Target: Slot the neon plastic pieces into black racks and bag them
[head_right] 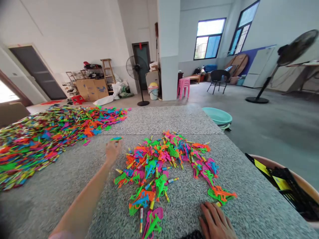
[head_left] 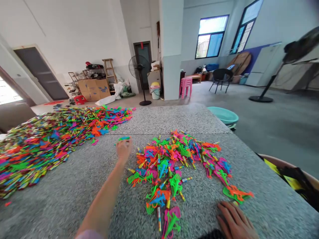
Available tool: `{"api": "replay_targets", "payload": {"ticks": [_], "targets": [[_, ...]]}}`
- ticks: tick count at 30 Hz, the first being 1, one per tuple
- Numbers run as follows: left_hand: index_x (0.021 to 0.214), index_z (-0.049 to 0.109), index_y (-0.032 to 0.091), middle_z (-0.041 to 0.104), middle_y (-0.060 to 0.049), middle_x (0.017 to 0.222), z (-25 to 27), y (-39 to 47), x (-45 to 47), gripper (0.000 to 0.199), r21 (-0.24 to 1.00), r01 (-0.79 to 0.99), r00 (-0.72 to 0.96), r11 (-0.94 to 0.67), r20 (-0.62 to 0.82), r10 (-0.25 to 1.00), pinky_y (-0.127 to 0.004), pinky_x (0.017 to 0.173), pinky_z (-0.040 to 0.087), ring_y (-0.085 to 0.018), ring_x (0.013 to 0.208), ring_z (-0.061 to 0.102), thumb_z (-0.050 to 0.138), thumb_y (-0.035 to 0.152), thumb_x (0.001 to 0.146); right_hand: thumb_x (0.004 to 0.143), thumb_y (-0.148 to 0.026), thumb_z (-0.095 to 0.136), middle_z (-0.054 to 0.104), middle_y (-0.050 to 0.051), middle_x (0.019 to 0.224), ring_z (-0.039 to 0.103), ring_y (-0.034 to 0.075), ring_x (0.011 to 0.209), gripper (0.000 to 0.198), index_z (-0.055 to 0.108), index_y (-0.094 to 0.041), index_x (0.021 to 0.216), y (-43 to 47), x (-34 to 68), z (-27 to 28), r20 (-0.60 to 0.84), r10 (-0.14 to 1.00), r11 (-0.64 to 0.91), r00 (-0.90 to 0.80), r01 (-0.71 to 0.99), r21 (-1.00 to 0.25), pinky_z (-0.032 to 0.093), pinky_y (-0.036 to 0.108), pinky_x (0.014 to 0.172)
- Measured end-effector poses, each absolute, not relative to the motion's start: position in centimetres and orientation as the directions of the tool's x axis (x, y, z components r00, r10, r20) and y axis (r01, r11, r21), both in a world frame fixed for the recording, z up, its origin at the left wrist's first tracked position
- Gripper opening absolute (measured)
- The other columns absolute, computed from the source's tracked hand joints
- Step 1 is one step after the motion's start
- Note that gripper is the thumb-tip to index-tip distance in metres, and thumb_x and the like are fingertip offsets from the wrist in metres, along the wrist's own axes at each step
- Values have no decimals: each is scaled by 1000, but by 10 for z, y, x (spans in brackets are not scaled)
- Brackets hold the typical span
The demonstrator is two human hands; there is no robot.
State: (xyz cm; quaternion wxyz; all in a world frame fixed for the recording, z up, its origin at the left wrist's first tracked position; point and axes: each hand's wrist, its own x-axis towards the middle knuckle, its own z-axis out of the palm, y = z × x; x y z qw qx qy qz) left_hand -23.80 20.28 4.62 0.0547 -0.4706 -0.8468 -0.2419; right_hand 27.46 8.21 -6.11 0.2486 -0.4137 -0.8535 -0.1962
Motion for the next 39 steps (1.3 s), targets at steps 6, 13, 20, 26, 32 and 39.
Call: {"api": "replay_targets", "payload": {"ticks": [6,13,20,26,32,39], "targets": [[136,48,7,40,-29,145,28,230,-295,68,344,709,-696,615,205,688,-65,102,30,-50,135,34,50,50,82,93,-44,50,68,6,116,60,23,110,33,65,-23,114,75,270,-53,556,645,556,-525,821,131,49,33,89],[126,55,13,51,-19,135,11,221,-295,44,263,840,-535,474,267,801,-59,104,33,-38,129,43,49,41,92,96,-36,45,63,9,123,52,27,119,31,60,-19,118,64,254,-37,472,771,502,-428,864,-37,43,41,98],[121,57,16,60,-10,122,4,184,-254,33,315,909,-343,272,198,918,-45,89,53,-23,105,61,59,34,94,97,-31,44,60,13,123,48,30,121,29,59,-15,116,64,248,-23,392,830,476,-396,871,-127,43,43,97],[121,58,15,61,-10,120,21,125,-218,34,403,892,-269,204,110,957,-45,89,53,-23,104,63,57,37,95,95,-27,49,60,13,121,47,30,120,24,61,-15,112,63,244,-13,381,838,478,-390,862,-169,43,42,97],[149,35,23,25,-17,158,19,16,-133,95,383,909,-252,162,198,947,-64,113,19,-42,146,17,69,66,72,95,-25,48,64,13,102,52,28,105,18,62,-15,98,63,249,-14,428,807,534,-408,814,-231,44,40,94],[155,13,16,6,-25,161,-1,5,-10,115,335,926,-223,174,115,968,-69,112,11,-46,147,4,63,75,70,96,-16,36,62,12,111,53,23,105,28,61,-15,108,54,255,-9,506,785,569,-356,738,-363,42,35,94]]}}
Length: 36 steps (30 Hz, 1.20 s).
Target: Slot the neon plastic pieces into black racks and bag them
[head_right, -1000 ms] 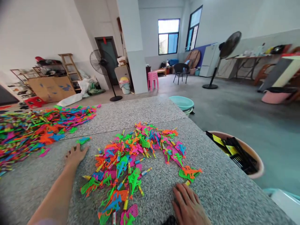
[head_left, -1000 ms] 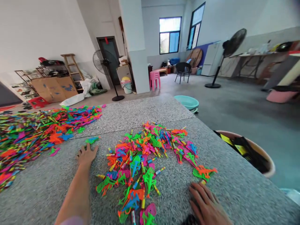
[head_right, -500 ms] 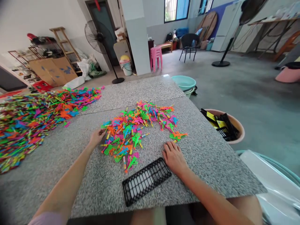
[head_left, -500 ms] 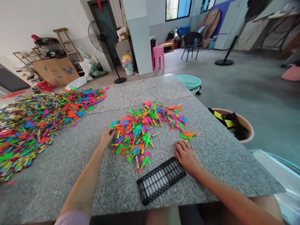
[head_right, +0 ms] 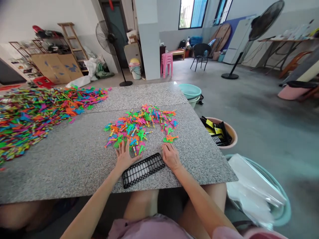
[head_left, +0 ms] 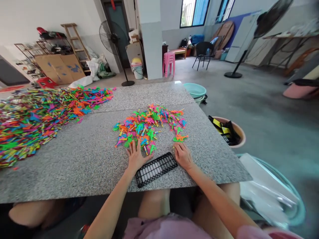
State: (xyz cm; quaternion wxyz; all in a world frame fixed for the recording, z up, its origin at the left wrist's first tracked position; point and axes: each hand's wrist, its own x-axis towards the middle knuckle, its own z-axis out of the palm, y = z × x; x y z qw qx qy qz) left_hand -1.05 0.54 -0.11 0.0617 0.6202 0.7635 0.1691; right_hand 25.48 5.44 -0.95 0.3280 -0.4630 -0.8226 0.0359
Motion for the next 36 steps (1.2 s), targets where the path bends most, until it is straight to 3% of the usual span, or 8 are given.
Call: {"api": "replay_targets", "payload": {"ticks": [9,13,15,20,22,25,29,36], "targets": [[153,19,8,12,-30,158,26,32,36,100,385,900,-283,203,163,945,-75,106,14,-51,145,9,48,72,83,92,-59,47,65,18,105,58,29,104,54,58,-9,110,59,244,19,138,989,13,48,912,-409,42,37,88],[148,37,20,48,-16,144,14,-51,42,59,297,929,104,-219,359,927,-54,115,25,-30,138,40,37,52,97,88,-55,54,67,20,107,62,32,105,51,63,-9,108,75,247,36,-88,994,-93,66,933,-349,43,38,86],[144,44,25,58,-12,135,-3,-90,46,55,217,916,250,-337,348,904,-53,114,29,-28,129,50,40,52,97,84,-39,60,69,19,102,65,31,101,34,67,-12,102,85,260,41,-182,982,-114,54,936,-334,45,37,82],[153,27,16,47,-16,147,-18,-105,57,71,73,905,380,-419,305,874,-60,117,18,-32,137,41,41,55,95,84,-20,50,70,18,93,67,26,90,22,64,-11,98,87,301,44,-161,983,-140,87,925,-353,47,32,73],[153,24,14,42,-17,150,-13,-90,67,78,74,896,403,-437,277,873,-63,116,15,-35,141,35,39,61,93,84,-23,49,69,12,88,66,21,75,25,57,-12,105,73,304,43,-90,992,-119,83,829,-546,48,30,64],[153,23,12,32,-19,155,-6,-78,86,82,107,889,407,-445,262,875,-63,116,14,-36,145,25,38,65,92,80,-36,54,64,1,73,58,15,50,33,50,-17,106,41,287,38,-84,996,-85,21,425,-901,46,26,46],[152,27,11,31,-19,156,-10,-84,109,84,205,847,442,-491,243,863,-50,119,19,-32,146,24,42,66,90,70,-47,67,59,-3,66,55,13,46,34,49,-22,84,-3,240,32,-139,968,-113,-210,130,-985,45,26,42],[155,18,13,25,-16,159,-24,-89,113,81,314,846,374,-430,226,900,-51,120,9,-33,148,18,45,53,91,83,-40,60,66,3,70,67,23,70,20,61,-21,90,-30,172,19,-133,917,84,-376,509,-857,54,35,64]]}}
